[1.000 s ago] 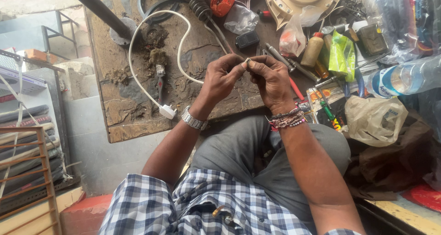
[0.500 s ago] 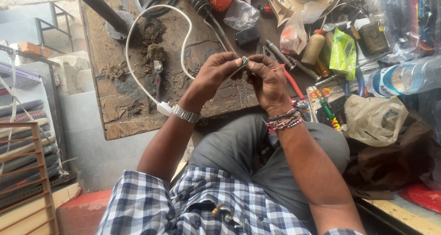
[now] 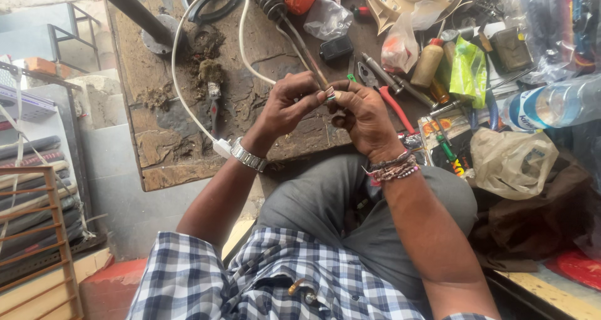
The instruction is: The person strips the outer insulation of a white electrical cord using pliers, twists the exposed internal wires, and connects them to a small black electrical component.
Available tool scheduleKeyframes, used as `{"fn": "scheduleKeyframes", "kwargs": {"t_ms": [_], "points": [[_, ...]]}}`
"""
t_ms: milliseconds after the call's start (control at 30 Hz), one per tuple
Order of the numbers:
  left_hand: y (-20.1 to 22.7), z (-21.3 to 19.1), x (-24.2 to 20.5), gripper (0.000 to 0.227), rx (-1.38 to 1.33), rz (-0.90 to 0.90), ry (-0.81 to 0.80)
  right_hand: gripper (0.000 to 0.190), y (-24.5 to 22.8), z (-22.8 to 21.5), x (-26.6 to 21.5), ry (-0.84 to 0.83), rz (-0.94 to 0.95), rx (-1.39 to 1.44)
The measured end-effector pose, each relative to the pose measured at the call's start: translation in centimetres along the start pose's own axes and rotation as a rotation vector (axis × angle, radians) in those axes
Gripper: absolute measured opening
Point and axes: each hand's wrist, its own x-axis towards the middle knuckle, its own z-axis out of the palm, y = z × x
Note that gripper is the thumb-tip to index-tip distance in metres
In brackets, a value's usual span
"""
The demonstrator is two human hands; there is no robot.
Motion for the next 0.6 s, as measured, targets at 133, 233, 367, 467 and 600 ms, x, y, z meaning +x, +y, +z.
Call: {"fn": "scheduleKeyframes", "kwargs": {"t_ms": [133,233,367,467,600], "points": [[0.2,-1.6,0.1,0.029,0.064,-0.031,-0.125,0.015,-0.4,-0.9,-0.1,-0.086,-0.13,-0.443],[0.9,-1.9,0.4,0.023,0.302,0.061,-0.054,0.016,-0.2,-1.3,0.1,-0.101,-0.092,-0.334],[2.4,0.9,0.2,0.012,0.893,0.229,0.379,0.017,0.5,-1.1,0.9,0.0,-0.076,-0.035],[3.6,2.7,-1.1,0.019,0.9,0.191,0.451,0.016,0.8,-1.5,1.7,0.025,-0.087,0.053],[4.2,3.7,-1.7,0.037,0.8,0.082,0.403,0.018,1.3,-1.9,1.5,-0.051,-0.08,0.119]]}}
